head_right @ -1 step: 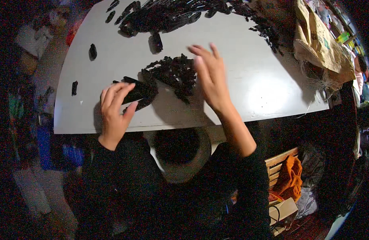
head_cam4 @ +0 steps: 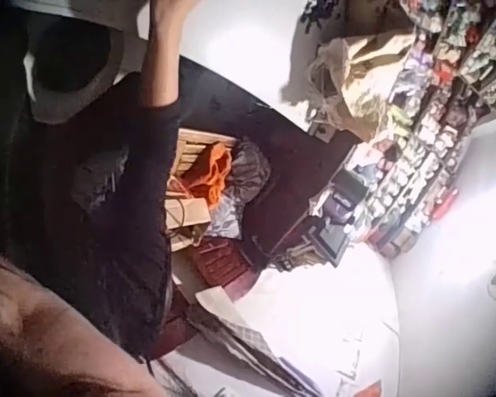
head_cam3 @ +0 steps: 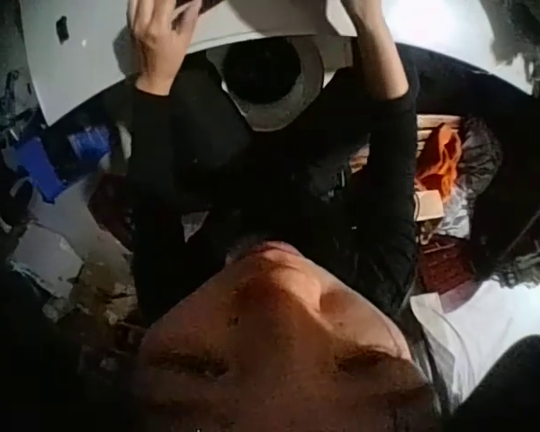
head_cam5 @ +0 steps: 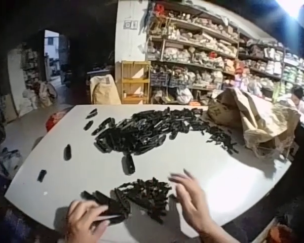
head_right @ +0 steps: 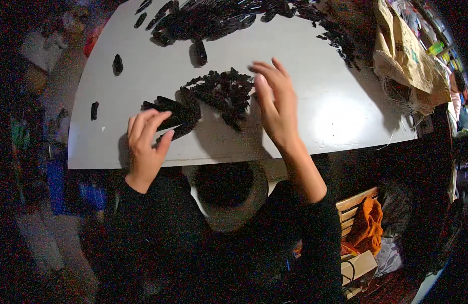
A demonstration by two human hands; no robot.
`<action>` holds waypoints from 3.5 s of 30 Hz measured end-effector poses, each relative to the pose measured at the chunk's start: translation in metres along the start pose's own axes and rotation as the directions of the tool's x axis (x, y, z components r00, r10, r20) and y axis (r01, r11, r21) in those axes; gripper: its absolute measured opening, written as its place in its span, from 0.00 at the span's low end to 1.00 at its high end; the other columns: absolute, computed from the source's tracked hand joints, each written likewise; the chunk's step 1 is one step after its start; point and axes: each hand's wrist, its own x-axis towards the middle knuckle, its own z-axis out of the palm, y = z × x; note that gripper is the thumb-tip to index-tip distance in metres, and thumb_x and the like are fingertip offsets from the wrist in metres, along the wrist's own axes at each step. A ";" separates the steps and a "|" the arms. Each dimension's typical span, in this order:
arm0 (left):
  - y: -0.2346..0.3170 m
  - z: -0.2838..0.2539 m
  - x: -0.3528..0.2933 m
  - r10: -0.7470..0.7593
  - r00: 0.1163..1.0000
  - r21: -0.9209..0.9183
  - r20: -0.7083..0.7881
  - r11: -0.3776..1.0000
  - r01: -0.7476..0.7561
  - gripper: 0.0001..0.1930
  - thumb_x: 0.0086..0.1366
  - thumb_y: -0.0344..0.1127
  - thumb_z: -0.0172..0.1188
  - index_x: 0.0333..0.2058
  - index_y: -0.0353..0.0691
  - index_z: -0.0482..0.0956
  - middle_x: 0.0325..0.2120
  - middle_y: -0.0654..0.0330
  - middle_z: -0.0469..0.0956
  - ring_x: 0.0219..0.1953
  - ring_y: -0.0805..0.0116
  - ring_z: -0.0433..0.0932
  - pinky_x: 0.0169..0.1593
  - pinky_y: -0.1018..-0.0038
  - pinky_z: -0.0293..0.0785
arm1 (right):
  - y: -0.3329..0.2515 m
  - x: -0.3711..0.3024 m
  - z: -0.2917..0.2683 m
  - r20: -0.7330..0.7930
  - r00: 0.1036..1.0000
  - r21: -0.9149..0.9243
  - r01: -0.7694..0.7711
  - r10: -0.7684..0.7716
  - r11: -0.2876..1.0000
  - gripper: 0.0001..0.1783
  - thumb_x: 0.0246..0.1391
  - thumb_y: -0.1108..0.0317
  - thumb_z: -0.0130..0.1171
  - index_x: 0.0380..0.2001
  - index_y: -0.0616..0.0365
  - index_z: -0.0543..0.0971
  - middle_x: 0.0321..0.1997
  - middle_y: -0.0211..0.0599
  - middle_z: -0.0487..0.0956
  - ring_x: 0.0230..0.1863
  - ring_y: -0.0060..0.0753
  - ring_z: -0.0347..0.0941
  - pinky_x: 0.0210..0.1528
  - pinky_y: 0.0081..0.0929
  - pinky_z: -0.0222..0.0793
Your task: Assembling small black mechanical components on a workbench.
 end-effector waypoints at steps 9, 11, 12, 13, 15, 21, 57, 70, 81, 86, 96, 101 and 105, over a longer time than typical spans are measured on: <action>0.035 0.011 -0.004 -0.116 0.978 0.078 0.171 0.991 0.104 0.18 0.44 0.30 0.66 0.36 0.38 0.72 0.35 0.56 0.69 0.39 0.56 0.67 0.41 0.65 0.65 | -0.032 -0.061 0.007 0.133 0.981 -0.360 -0.082 0.138 0.929 0.12 0.42 0.75 0.61 0.33 0.62 0.73 0.29 0.42 0.73 0.26 0.43 0.72 0.29 0.29 0.68; 0.033 0.009 -0.008 -0.121 0.976 0.090 0.180 0.990 0.106 0.18 0.44 0.30 0.65 0.35 0.37 0.71 0.35 0.56 0.70 0.39 0.56 0.68 0.41 0.64 0.65 | -0.030 -0.064 0.010 0.078 0.986 -0.280 -0.118 0.145 0.953 0.11 0.42 0.77 0.60 0.33 0.62 0.74 0.31 0.42 0.74 0.27 0.42 0.72 0.29 0.29 0.69; 0.028 0.009 -0.013 -0.089 0.986 0.080 0.142 0.994 0.078 0.18 0.47 0.30 0.65 0.36 0.37 0.70 0.35 0.57 0.71 0.38 0.57 0.69 0.41 0.66 0.66 | -0.030 -0.065 0.010 0.082 0.986 -0.274 -0.117 0.145 0.955 0.11 0.42 0.77 0.60 0.33 0.62 0.74 0.31 0.42 0.74 0.27 0.42 0.72 0.29 0.29 0.69; 0.025 0.009 -0.017 -0.056 0.993 0.070 0.105 0.996 0.048 0.17 0.49 0.30 0.64 0.38 0.38 0.69 0.34 0.57 0.72 0.37 0.58 0.71 0.40 0.67 0.67 | -0.031 -0.065 0.009 0.019 0.985 -0.277 -0.161 0.173 0.947 0.11 0.42 0.77 0.60 0.33 0.62 0.74 0.32 0.41 0.74 0.27 0.40 0.73 0.28 0.28 0.69; 0.030 0.010 -0.027 -0.209 0.971 -0.114 0.113 0.968 0.222 0.17 0.52 0.30 0.62 0.39 0.37 0.67 0.34 0.55 0.72 0.36 0.56 0.72 0.40 0.67 0.68 | -0.027 -0.068 0.003 -0.090 0.983 -0.345 -0.180 0.158 0.921 0.10 0.44 0.79 0.58 0.33 0.61 0.74 0.33 0.39 0.73 0.26 0.35 0.73 0.26 0.26 0.68; 0.048 0.011 -0.038 -0.347 0.918 -0.489 0.190 0.778 0.395 0.12 0.63 0.26 0.49 0.45 0.32 0.63 0.32 0.61 0.70 0.33 0.74 0.70 0.39 0.79 0.66 | -0.027 -0.072 -0.003 -0.072 0.990 -0.440 -0.141 0.121 0.887 0.10 0.44 0.79 0.57 0.33 0.60 0.74 0.33 0.40 0.73 0.27 0.39 0.73 0.28 0.29 0.69; 0.082 0.009 -0.034 -0.293 0.874 -0.658 0.388 0.576 0.485 0.25 0.66 0.31 0.41 0.59 0.28 0.49 0.55 0.42 0.61 0.56 0.53 0.63 0.57 0.68 0.59 | -0.093 -0.094 0.027 0.470 0.653 0.665 -0.704 0.594 0.249 0.04 0.50 0.71 0.57 0.28 0.58 0.73 0.22 0.18 0.68 0.20 0.08 0.58 0.20 0.09 0.49; 0.092 0.000 -0.030 -0.150 0.802 -0.652 0.578 0.506 0.564 0.26 0.62 0.26 0.43 0.60 0.32 0.52 0.52 0.40 0.65 0.56 0.49 0.65 0.56 0.66 0.63 | -0.084 -0.096 0.012 0.495 0.664 0.655 -0.709 0.561 0.261 0.09 0.50 0.69 0.61 0.28 0.60 0.71 0.26 0.24 0.71 0.27 0.13 0.65 0.31 0.12 0.61; 0.037 0.015 -0.014 -0.360 0.912 0.029 0.197 0.932 0.362 0.18 0.62 0.44 0.52 0.45 0.38 0.66 0.34 0.52 0.70 0.32 0.51 0.72 0.35 0.61 0.68 | -0.021 -0.056 -0.027 0.143 0.934 -0.404 -0.247 0.327 0.881 0.06 0.44 0.76 0.57 0.29 0.63 0.74 0.28 0.43 0.73 0.26 0.39 0.72 0.31 0.28 0.67; 0.039 0.007 -0.009 -0.436 0.877 0.224 0.201 0.892 0.392 0.14 0.55 0.35 0.60 0.35 0.38 0.65 0.31 0.53 0.70 0.32 0.49 0.72 0.32 0.61 0.66 | -0.016 -0.055 -0.042 0.156 0.927 -0.450 -0.241 0.341 0.860 0.09 0.42 0.80 0.55 0.31 0.62 0.75 0.30 0.42 0.75 0.29 0.40 0.73 0.32 0.27 0.68; 0.060 0.004 -0.019 -0.490 0.791 -0.593 0.367 0.532 0.605 0.16 0.63 0.26 0.49 0.50 0.31 0.65 0.33 0.61 0.72 0.27 0.79 0.71 0.30 0.83 0.69 | -0.017 -0.045 -0.046 0.017 0.829 -0.434 -0.497 0.558 0.751 0.12 0.50 0.66 0.60 0.25 0.67 0.75 0.18 0.38 0.73 0.21 0.19 0.65 0.26 0.20 0.63; 0.071 0.013 -0.020 -0.434 0.744 -0.744 0.507 0.214 0.633 0.17 0.67 0.32 0.44 0.52 0.35 0.59 0.26 0.58 0.72 0.17 0.84 0.60 0.20 0.88 0.55 | -0.019 -0.059 -0.033 0.161 0.893 0.029 -0.429 0.419 0.903 0.10 0.48 0.68 0.61 0.23 0.65 0.75 0.19 0.30 0.75 0.19 0.17 0.66 0.21 0.16 0.60; 0.079 0.011 -0.019 -0.416 0.729 -0.722 0.544 0.211 0.659 0.22 0.70 0.44 0.35 0.56 0.34 0.58 0.29 0.61 0.72 0.22 0.81 0.63 0.24 0.87 0.57 | -0.073 -0.070 -0.016 0.503 0.606 0.476 -0.789 0.616 0.388 0.05 0.45 0.73 0.62 0.25 0.60 0.75 0.17 0.26 0.72 0.13 0.11 0.61 0.14 0.11 0.52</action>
